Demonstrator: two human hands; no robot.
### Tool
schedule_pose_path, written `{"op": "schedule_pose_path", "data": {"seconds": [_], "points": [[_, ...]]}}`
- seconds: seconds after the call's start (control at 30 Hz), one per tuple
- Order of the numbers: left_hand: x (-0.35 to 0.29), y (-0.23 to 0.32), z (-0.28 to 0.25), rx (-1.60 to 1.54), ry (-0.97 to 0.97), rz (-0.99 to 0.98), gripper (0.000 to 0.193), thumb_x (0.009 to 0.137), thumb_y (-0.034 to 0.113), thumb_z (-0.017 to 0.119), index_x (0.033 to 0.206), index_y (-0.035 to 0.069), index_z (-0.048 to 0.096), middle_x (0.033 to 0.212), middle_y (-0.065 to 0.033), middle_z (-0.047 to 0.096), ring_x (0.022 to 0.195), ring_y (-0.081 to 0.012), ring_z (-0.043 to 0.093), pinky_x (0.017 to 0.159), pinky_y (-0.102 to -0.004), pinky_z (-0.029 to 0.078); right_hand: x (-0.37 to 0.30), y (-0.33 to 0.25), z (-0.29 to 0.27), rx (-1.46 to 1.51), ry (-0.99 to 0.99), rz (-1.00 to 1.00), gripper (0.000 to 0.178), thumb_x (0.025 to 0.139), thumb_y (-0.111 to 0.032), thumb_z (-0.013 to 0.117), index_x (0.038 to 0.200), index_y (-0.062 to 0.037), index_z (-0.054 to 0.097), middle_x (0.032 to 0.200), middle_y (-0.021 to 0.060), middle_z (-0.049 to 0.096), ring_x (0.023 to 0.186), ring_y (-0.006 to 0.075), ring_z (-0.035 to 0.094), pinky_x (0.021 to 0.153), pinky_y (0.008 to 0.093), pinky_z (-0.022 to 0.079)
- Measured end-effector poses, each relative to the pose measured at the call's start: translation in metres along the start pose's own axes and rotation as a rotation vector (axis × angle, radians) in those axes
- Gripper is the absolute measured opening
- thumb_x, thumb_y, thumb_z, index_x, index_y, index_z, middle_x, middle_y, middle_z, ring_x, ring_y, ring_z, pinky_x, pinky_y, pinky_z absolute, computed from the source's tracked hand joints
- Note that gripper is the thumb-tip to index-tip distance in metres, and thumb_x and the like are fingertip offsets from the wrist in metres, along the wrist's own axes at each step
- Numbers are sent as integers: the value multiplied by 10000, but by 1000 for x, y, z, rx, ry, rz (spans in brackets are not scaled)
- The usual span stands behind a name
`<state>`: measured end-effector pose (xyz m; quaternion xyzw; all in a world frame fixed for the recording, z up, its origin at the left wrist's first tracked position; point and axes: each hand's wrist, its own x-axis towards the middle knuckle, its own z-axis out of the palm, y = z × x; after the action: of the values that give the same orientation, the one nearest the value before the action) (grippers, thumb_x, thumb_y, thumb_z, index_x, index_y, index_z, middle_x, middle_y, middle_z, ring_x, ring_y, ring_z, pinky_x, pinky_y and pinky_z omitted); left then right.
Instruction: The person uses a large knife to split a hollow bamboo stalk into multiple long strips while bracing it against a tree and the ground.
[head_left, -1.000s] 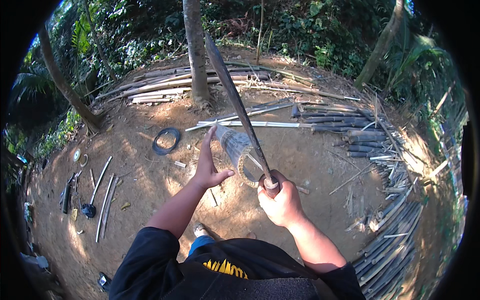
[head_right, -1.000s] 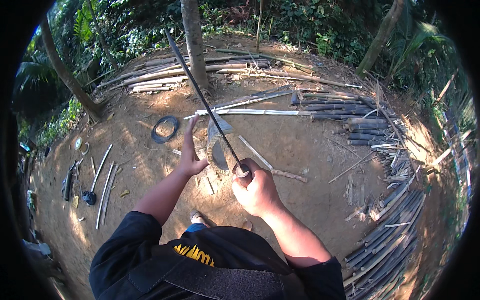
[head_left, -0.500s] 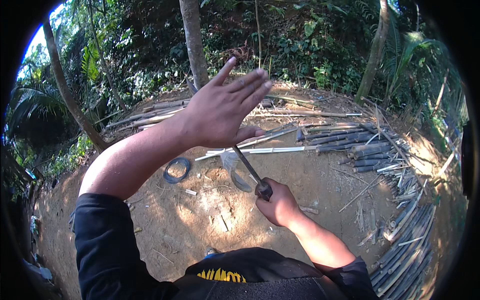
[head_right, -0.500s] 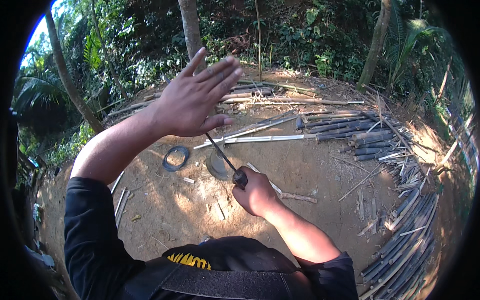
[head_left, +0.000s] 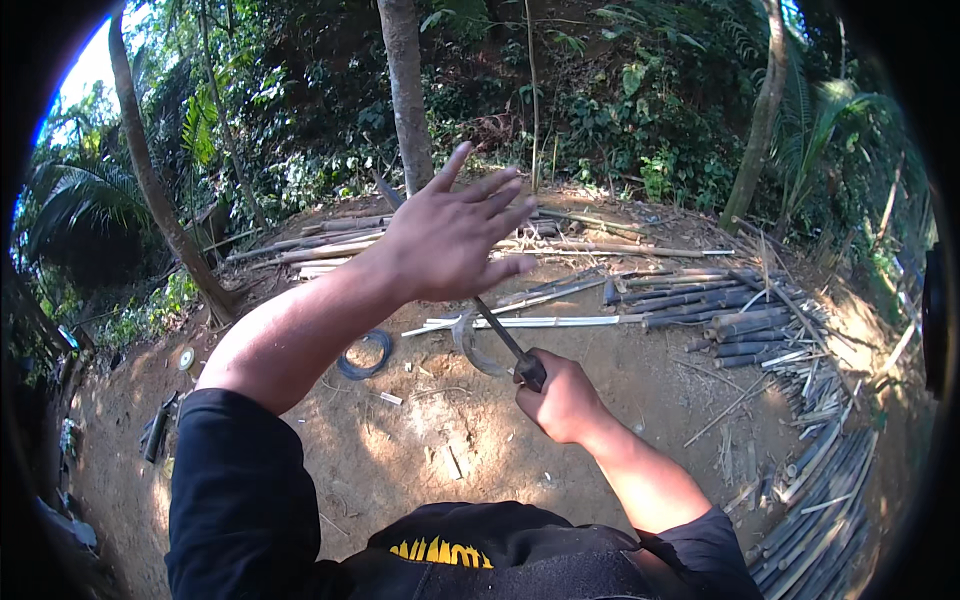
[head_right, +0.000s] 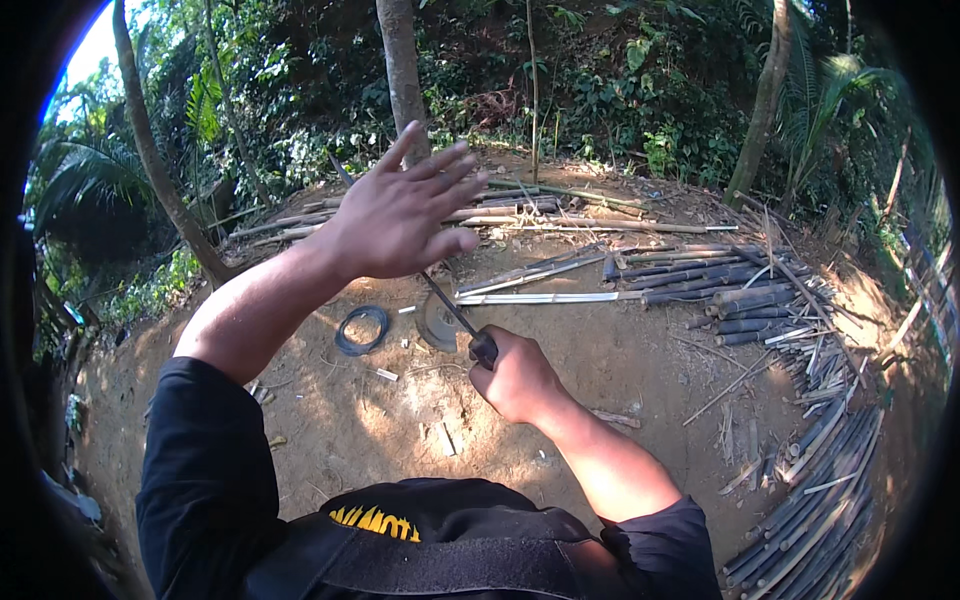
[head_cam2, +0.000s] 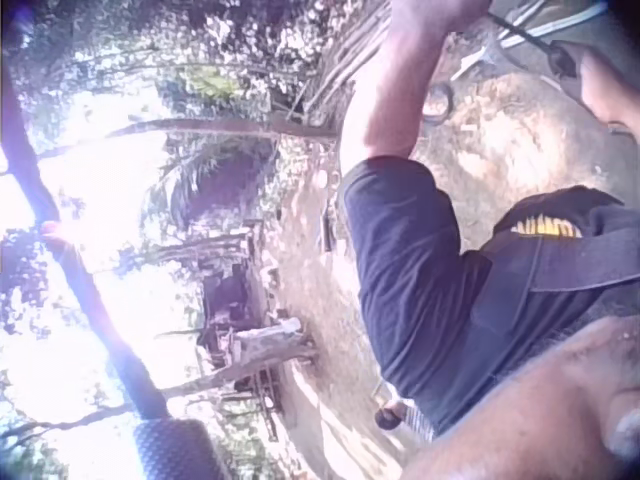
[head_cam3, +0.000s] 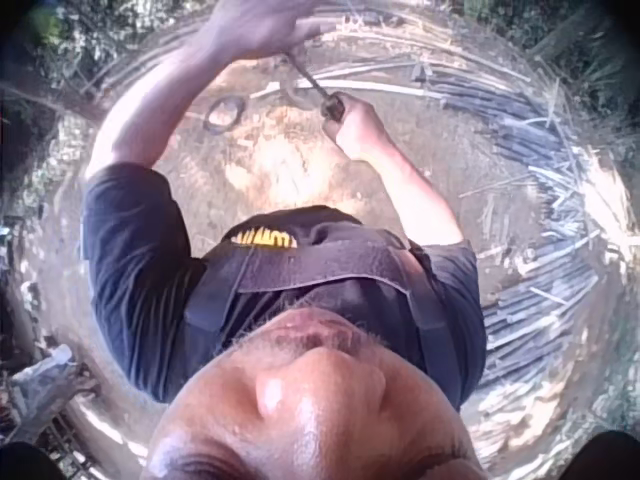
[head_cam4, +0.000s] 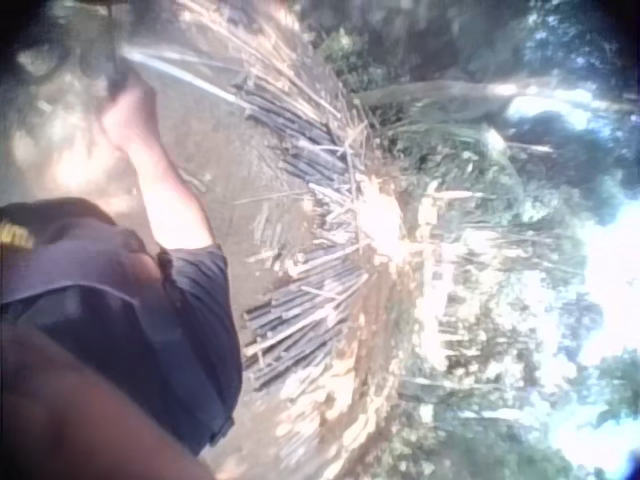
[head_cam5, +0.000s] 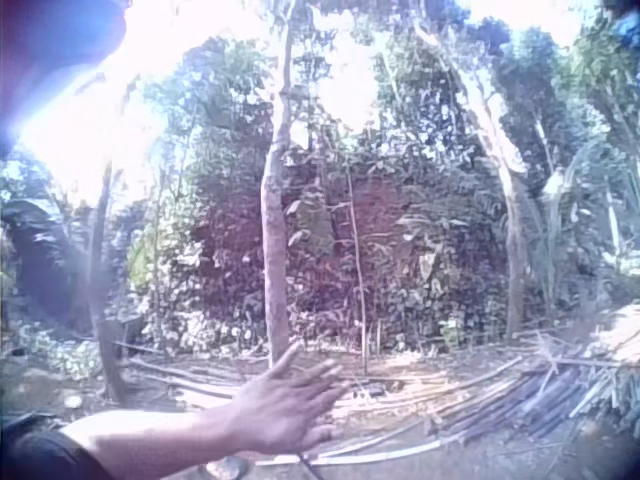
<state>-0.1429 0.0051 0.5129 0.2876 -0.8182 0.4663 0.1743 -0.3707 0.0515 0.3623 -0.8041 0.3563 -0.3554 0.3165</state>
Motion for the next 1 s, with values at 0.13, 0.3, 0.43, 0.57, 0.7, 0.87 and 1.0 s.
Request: {"op": "schedule_pose_path", "data": {"seconds": [0.13,0.3,0.43,0.57,0.7,0.87,1.0], "points": [[41,-8,-37,87,-1,-150,758,1017,639,349,1517,70,346,1511,-162,391,1432,-292,336,1177,-528,210,1,4,-6,-42,-35,176,179,799,-160,651,892,-20,590,732,170,636,691,349,629,688,413,504],[-10,-25,-24,40,-193,-334,781,1024,608,368,1595,95,225,1670,-112,198,1557,-231,128,1262,-506,45,25,-9,22,-45,-95,55,208,797,-168,653,937,-19,615,817,199,676,787,365,677,728,425,513],[64,-21,-124,142,-299,-376,774,1030,620,295,1592,91,227,1641,-143,267,1546,-215,172,1268,-492,49,19,1,-7,-155,10,149,176,797,-162,649,879,-22,581,780,185,654,726,350,645,695,421,500],[-28,-47,-17,82,-286,-347,744,1038,608,253,1603,127,199,1652,-110,245,1547,-216,162,1263,-509,-14,49,-25,15,-69,-102,8,166,791,-147,651,885,-26,589,766,165,632,727,304,620,697,403,491],[-8,-56,-30,50,-240,-134,721,1043,582,270,1612,151,166,1658,-63,240,1544,-219,171,1262,-512,-55,43,-4,6,-90,-14,133,140,776,-115,672,858,-40,587,753,101,628,699,231,586,687,368,487],[-31,-58,-34,-87,-503,154,624,961,520,549,1470,164,484,1350,-105,634,1282,-251,586,1157,-481,392,30,5,5,-82,-21,100,163,780,-125,682,873,-27,591,758,136,646,705,284,628,693,387,499],[-4,-43,-28,-44,-824,0,454,895,453,674,1220,138,646,1017,-37,730,961,-267,704,893,-423,547,27,5,-11,-197,6,134,195,790,-136,671,935,-18,614,784,204,678,776,392,678,709,440,515]]}}
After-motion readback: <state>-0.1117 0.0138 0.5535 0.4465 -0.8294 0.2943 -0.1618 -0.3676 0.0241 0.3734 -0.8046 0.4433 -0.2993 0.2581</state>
